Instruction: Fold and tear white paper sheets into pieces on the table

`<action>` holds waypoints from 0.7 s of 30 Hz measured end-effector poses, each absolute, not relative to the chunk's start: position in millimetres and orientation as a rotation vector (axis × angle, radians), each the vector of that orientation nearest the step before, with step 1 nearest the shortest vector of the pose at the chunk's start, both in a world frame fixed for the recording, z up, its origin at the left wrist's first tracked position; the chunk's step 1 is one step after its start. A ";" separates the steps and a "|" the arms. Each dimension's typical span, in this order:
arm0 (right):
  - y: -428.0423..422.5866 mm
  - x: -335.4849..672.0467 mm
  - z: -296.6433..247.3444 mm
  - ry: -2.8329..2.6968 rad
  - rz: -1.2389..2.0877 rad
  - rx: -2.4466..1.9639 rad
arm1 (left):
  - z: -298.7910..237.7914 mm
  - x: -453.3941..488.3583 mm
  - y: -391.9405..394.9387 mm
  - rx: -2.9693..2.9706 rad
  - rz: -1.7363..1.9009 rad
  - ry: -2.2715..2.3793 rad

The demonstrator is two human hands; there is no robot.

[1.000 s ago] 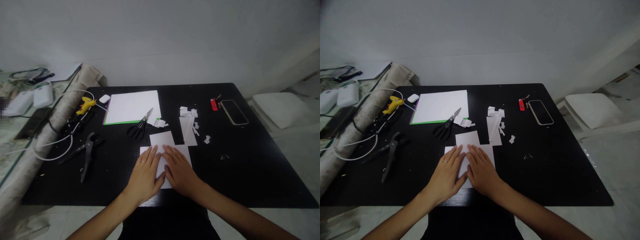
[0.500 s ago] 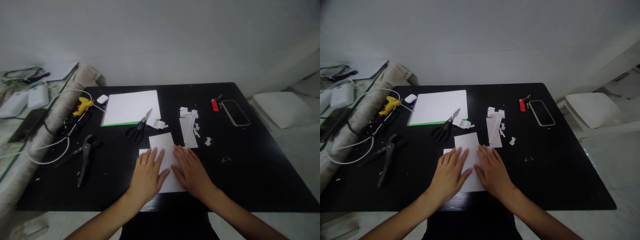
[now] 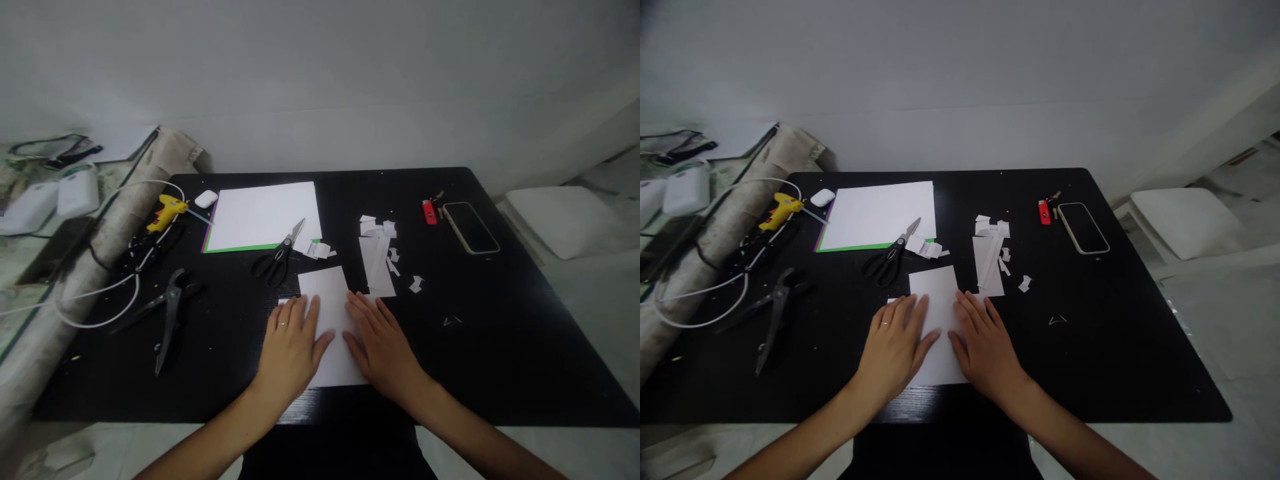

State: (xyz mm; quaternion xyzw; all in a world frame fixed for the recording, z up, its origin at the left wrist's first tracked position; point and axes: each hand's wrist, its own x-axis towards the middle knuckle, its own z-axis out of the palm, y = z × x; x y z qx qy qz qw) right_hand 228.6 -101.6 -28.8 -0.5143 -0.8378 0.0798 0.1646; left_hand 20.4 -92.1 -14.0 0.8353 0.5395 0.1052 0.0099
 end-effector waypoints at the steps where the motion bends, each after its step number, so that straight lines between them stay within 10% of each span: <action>1: -101.6 228.9 -28.1 -2.388 0.232 -1.465 | -13.8 15.2 -92.7 2.609 0.327 1.702; 21: -95.9 172.0 -17.8 -2.420 0.473 -1.363 | -19.0 -10.9 -99.2 2.594 0.391 1.803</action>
